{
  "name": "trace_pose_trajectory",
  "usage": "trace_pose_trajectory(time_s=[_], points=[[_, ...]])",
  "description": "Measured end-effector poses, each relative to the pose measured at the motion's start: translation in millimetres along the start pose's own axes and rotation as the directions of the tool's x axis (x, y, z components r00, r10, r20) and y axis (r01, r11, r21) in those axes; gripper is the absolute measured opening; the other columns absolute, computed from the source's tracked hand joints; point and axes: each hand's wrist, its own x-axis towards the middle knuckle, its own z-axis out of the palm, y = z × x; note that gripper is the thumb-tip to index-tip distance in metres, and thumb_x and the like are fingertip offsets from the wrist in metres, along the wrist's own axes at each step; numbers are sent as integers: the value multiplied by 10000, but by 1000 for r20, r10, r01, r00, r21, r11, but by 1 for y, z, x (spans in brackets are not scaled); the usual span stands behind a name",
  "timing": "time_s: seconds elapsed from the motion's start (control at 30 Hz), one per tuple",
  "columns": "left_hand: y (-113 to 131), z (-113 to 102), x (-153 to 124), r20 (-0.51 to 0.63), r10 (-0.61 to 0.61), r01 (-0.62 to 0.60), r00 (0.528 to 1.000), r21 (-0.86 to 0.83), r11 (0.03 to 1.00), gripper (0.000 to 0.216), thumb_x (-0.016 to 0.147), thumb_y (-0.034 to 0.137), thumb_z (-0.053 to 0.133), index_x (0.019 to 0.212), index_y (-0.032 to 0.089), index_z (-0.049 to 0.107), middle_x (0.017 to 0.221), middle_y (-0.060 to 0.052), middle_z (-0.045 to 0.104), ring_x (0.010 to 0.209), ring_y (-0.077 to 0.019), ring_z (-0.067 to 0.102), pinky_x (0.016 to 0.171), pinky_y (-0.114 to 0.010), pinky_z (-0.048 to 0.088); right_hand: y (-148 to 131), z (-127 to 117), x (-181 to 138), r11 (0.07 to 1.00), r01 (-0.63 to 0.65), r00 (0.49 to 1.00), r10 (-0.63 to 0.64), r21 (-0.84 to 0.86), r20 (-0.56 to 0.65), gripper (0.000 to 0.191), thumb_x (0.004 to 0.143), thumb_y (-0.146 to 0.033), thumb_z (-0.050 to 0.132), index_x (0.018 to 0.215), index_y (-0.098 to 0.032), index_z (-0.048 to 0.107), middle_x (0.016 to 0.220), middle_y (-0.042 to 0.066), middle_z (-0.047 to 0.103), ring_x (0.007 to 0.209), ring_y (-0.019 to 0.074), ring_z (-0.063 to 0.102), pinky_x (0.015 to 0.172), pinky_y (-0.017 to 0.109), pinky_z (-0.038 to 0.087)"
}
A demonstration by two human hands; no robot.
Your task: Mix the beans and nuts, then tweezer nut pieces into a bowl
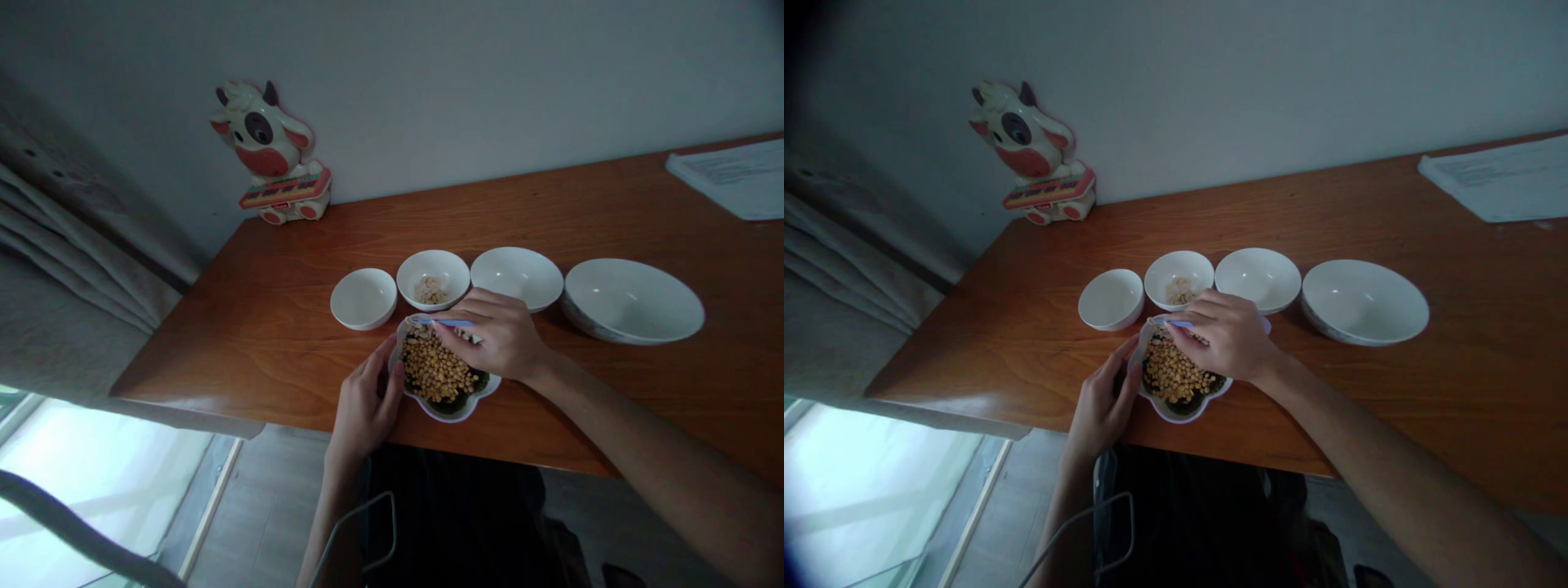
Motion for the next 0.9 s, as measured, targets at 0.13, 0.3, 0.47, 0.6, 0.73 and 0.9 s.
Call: trace_pose_trajectory(time_s=[0.13,0.3,0.47,0.6,0.73,0.9], points=[[-1,0,0,0,-8,8,1000,7,1000,450,1061,355,487,1475,181,519,1322,-119,716,1110,-243,726,965,-341,558,3,-5,2,997,-53,996,49,-54,-73,104,894,-178,678,953,-226,749,859,13,794,686,167,649,661,340,546],[-1,0,1,-5,3,-3,1000,3,1000,449,1062,349,486,1473,174,520,1332,-121,708,1121,-238,718,980,-334,545,9,-8,1,982,-142,985,128,-125,-115,92,914,-206,654,883,-232,737,781,31,760,678,183,639,670,360,521],[-2,1,1,-2,-11,11,1000,8,1000,450,1060,353,486,1467,164,525,1280,-117,731,1056,-229,732,919,-322,556,10,-8,0,972,-198,970,177,-123,-166,81,912,-191,662,920,-209,740,819,46,773,691,189,663,658,349,522],[-1,1,0,3,-8,8,1000,5,1000,447,1063,350,484,1477,184,515,1325,-104,712,1093,-228,723,942,-322,548,10,-8,0,967,-206,965,175,-151,-195,64,905,-187,675,916,-185,738,808,47,773,671,174,659,645,328,522],[-1,1,0,-4,-8,8,1000,1,1000,443,1062,347,488,1476,193,518,1331,-100,710,1122,-231,717,964,-321,545,10,-7,0,975,-185,972,163,-126,-172,56,903,-197,677,885,-193,730,784,33,762,659,160,648,622,310,510],[-1,0,0,-1,-14,14,1000,-10,1000,443,1065,356,482,1471,185,525,1305,-111,721,1125,-239,719,1000,-346,542,6,-4,0,996,-94,995,94,-1,-22,73,914,-215,669,907,-197,739,853,25,780,714,152,680,662,302,539]])
